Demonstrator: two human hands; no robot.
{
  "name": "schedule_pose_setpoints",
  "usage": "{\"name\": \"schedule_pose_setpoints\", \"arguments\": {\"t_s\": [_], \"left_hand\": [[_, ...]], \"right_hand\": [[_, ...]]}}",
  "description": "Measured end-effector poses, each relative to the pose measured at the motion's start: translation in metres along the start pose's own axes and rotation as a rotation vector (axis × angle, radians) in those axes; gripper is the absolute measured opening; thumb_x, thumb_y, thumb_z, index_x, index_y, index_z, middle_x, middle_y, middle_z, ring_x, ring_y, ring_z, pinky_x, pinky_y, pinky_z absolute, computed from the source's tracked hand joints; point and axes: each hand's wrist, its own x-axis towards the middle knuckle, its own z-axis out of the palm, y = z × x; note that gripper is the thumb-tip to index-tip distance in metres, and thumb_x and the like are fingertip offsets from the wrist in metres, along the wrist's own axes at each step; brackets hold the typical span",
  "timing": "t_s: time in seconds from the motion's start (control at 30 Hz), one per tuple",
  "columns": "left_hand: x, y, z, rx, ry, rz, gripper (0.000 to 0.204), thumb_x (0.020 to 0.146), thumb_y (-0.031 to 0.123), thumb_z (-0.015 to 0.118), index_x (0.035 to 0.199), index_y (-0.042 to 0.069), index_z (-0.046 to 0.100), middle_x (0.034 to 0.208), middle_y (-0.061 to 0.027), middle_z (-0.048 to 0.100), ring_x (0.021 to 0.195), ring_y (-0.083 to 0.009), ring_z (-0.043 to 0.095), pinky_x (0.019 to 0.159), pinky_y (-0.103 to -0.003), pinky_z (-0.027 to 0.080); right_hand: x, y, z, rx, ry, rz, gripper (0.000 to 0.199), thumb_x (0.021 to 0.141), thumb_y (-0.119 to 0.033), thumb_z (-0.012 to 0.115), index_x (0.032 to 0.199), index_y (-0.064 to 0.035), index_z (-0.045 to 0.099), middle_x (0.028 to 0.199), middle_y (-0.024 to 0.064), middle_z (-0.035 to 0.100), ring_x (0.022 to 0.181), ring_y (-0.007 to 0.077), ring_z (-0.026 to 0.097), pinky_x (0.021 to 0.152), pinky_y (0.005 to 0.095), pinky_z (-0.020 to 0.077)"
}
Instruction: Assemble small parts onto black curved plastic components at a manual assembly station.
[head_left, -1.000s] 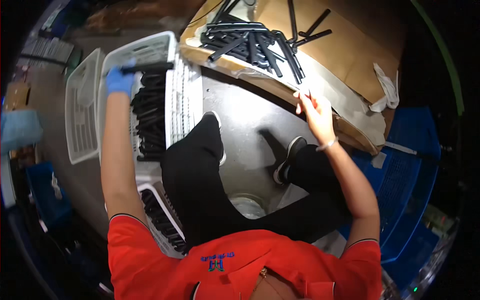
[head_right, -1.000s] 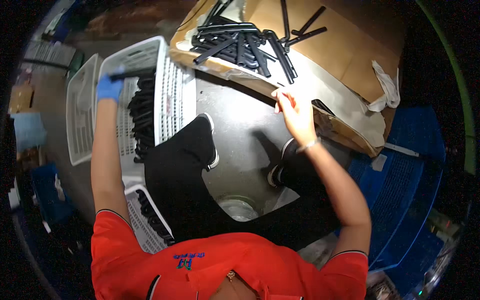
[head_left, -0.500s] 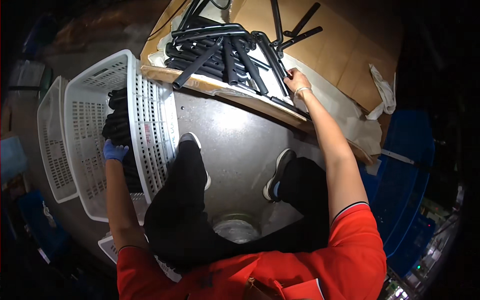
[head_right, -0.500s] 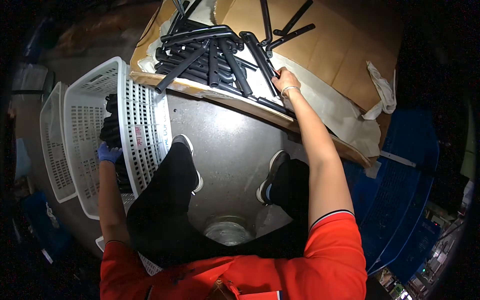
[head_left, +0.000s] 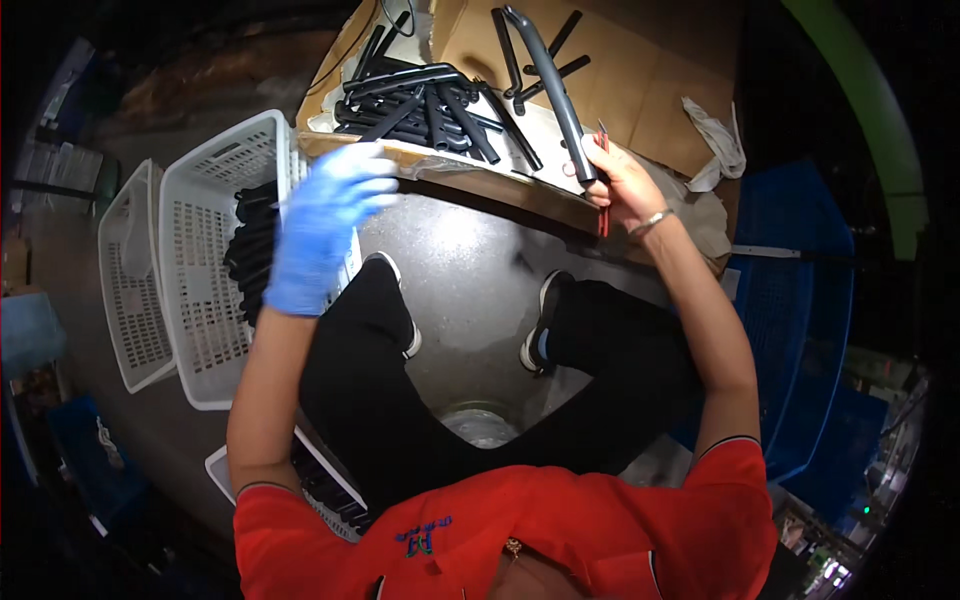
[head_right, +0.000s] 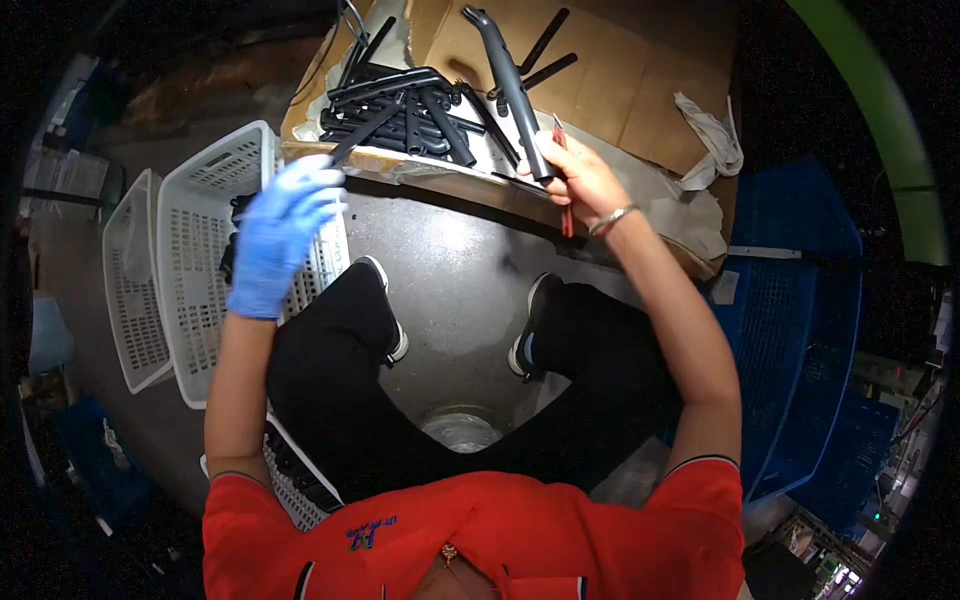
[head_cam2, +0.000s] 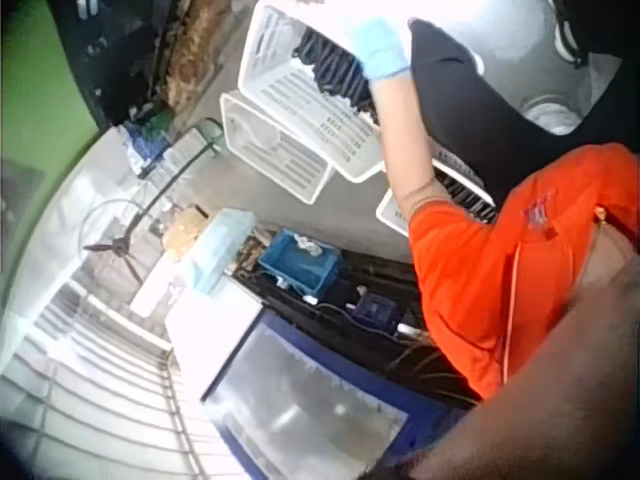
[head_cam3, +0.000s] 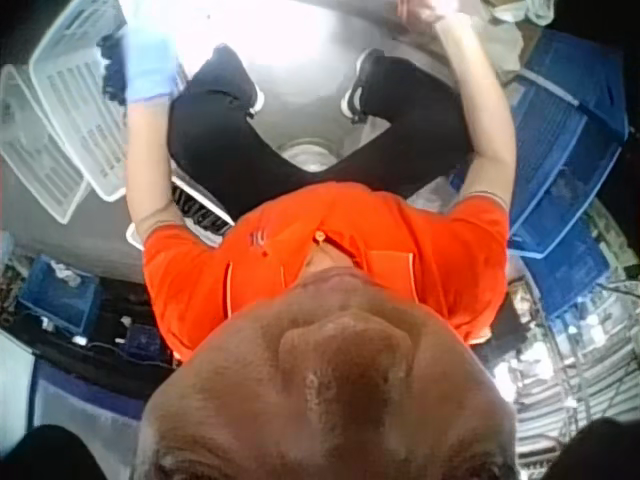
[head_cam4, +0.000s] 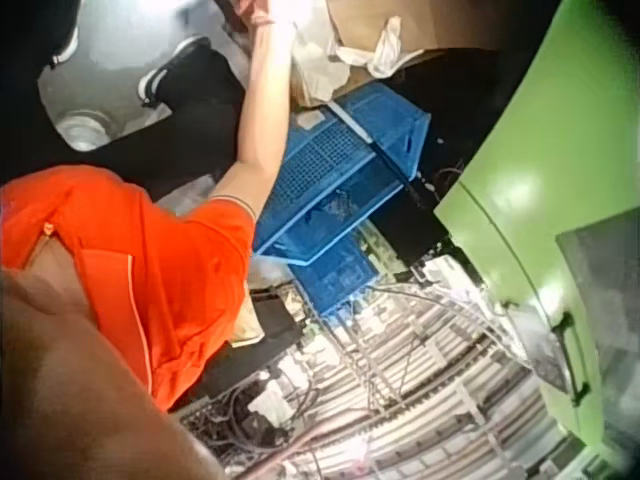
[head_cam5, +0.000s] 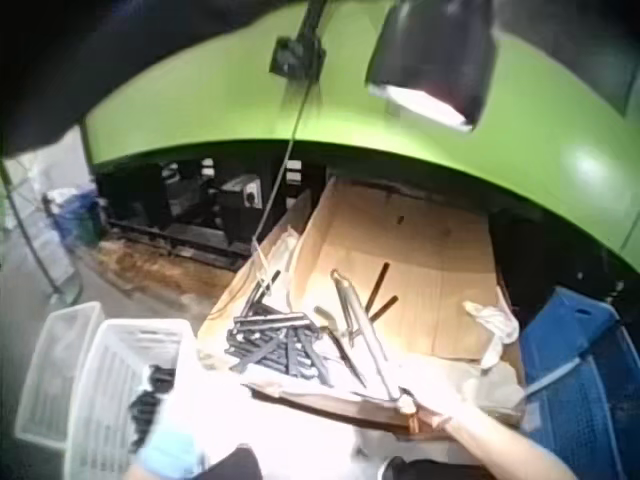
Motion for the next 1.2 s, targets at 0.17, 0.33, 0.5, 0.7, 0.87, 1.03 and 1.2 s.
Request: {"name": "schedule_pose_setpoints", "arguments": {"t_s": [0.17, 0.33, 0.5, 0.7, 0.87, 1.03, 1.2], "left_hand": [[0.001, -0.001, 0.087, 0.12, -0.118, 0.158, 0.026, 0.09, 0.014, 0.05, 0.112, 0.003, 0.057, 0.1, -0.0057, 0.058, 0.09, -0.0113, 0.056, 0.077, -0.024, 0.046], [0.009, -0.003, 0.115, 0.492, -0.04, 0.447, 0.016, 0.091, 0.016, 0.051, 0.1, 0.004, 0.057, 0.085, -0.0011, 0.057, 0.077, -0.0081, 0.054, 0.067, -0.021, 0.045], [0.015, -0.019, 0.105, -0.576, -0.046, -0.304, 0.033, 0.077, 0.0, 0.063, 0.109, 0.005, 0.057, 0.092, -0.0069, 0.056, 0.078, -0.0159, 0.059, 0.065, -0.027, 0.049], [0.022, -0.003, 0.111, -0.587, -0.032, -0.349, 0.025, 0.092, 0.016, 0.051, 0.112, 0.001, 0.051, 0.091, -0.0029, 0.054, 0.078, -0.0119, 0.058, 0.069, -0.023, 0.052], [0.023, -0.003, 0.113, -0.546, -0.07, -0.406, 0.025, 0.092, 0.015, 0.051, 0.113, 0.002, 0.048, 0.08, -0.0036, 0.053, 0.072, -0.0093, 0.056, 0.066, -0.027, 0.053], [0.014, 0.018, 0.129, -0.208, -0.231, -0.224, 0.044, 0.085, 0.012, 0.057, 0.126, 0.004, 0.041, 0.084, -0.0021, 0.051, 0.068, -0.0064, 0.051, 0.06, -0.021, 0.047], [0.007, 0.01, 0.132, -0.138, -0.221, -0.263, 0.045, 0.084, 0.015, 0.061, 0.124, 0.005, 0.043, 0.084, -0.0019, 0.052, 0.07, -0.0057, 0.053, 0.058, -0.02, 0.045]], "right_hand": [[-0.056, -0.003, 0.074, -0.017, -0.163, -0.127, 0.032, 0.095, -0.027, 0.048, 0.118, -0.0061, 0.047, 0.084, 0.0027, 0.059, 0.05, 0.001, 0.03, 0.046, 0.0151, 0.0251], [-0.08, 0.0, 0.101, -0.045, -0.143, -0.203, 0.045, 0.088, -0.012, 0.059, 0.128, -0.0049, 0.039, 0.092, -0.002, 0.055, 0.06, 0.0007, 0.037, 0.052, 0.0151, 0.0289], [-0.076, 0.002, 0.103, -0.207, -0.126, -0.308, 0.049, 0.085, 0.002, 0.058, 0.13, 0.0025, 0.038, 0.106, 0.0058, 0.056, 0.101, 0.0108, 0.053, 0.089, 0.0231, 0.0425], [-0.066, 0.009, 0.091, -0.202, -0.121, -0.353, 0.043, 0.09, -0.009, 0.056, 0.129, 0.0, 0.043, 0.087, 0.0003, 0.059, 0.071, 0.0022, 0.049, 0.061, 0.013, 0.0368], [-0.052, 0.0, 0.068, -0.437, 0.165, -0.419, 0.024, 0.092, -0.019, 0.054, 0.105, -0.0003, 0.059, 0.071, -0.0035, 0.052, 0.059, 0.002, 0.043, 0.053, 0.0168, 0.0337], [-0.052, -0.004, 0.085, -0.265, 0.126, -0.414, 0.021, 0.085, -0.022, 0.064, 0.095, -0.0044, 0.059, 0.063, -0.0081, 0.044, 0.051, -0.0004, 0.033, 0.046, 0.0172, 0.0233], [-0.058, -0.01, 0.085, -0.223, 0.089, -0.421, 0.02, 0.084, -0.022, 0.065, 0.094, -0.0054, 0.059, 0.063, -0.0087, 0.043, 0.051, -0.0004, 0.032, 0.046, 0.0171, 0.0237]]}}
